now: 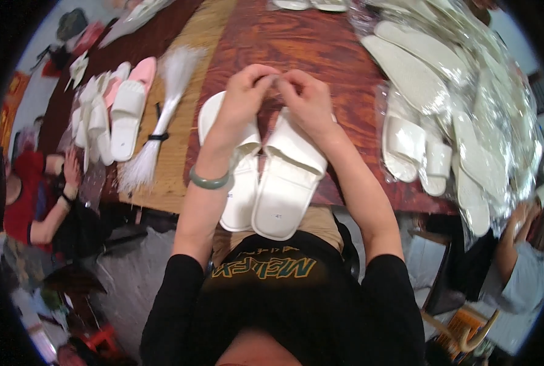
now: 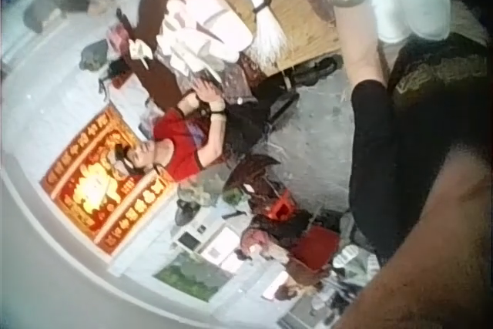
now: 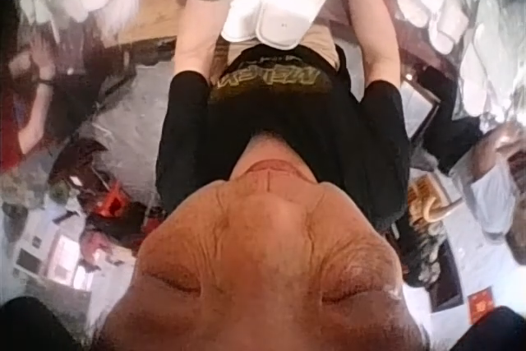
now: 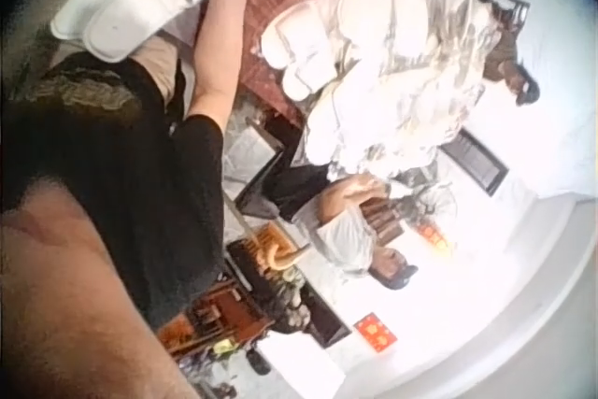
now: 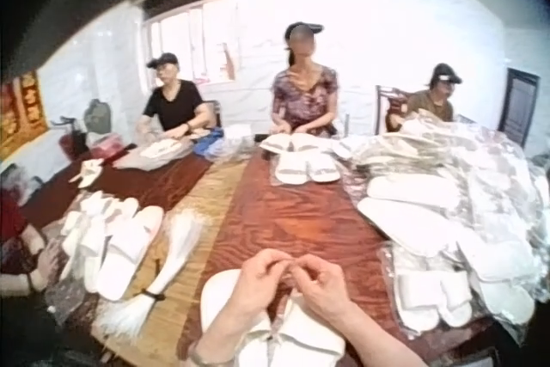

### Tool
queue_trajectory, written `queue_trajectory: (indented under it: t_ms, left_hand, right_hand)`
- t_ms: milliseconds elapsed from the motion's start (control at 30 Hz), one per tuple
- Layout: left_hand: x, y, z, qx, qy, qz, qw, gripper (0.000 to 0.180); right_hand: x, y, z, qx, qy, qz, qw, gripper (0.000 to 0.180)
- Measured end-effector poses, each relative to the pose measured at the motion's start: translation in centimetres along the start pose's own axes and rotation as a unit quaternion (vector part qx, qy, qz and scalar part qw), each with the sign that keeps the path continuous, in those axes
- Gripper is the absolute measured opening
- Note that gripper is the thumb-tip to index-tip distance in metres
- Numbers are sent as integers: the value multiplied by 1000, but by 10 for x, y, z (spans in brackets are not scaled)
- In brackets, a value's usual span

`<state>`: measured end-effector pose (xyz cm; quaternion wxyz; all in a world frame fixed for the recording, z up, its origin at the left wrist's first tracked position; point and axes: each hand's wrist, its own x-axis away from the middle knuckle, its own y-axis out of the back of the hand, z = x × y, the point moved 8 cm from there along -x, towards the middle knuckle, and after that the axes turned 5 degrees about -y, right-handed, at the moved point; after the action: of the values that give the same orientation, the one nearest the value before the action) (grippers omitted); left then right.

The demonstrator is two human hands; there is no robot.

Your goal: Tagging and bagging pairs of white slippers at a manufacturing workstation.

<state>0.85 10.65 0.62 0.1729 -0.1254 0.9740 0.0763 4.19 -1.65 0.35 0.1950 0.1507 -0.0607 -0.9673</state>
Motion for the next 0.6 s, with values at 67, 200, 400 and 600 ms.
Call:
queue_trajectory:
  t_ms: [67, 200, 400, 600]
  left_hand:
    - [-3, -5, 0, -11, -30, 7, 999, 17]
    - [-5, -3, -2, -65, -25, -22, 997, 14]
    - [-8, 13, -19, 53, 6, -70, 996, 15]
    - [-29, 53, -125, 394, -163, -93, 900, 7]
  right_hand:
    - [0, 6, -2, -20, -29, 7, 999, 13]
    - [2, 13, 3, -68, -39, 3, 997, 12]
    - [5, -15, -2, -66, -52, 79, 993, 16]
    - [16, -34, 15, 64, 29, 176, 982, 27]
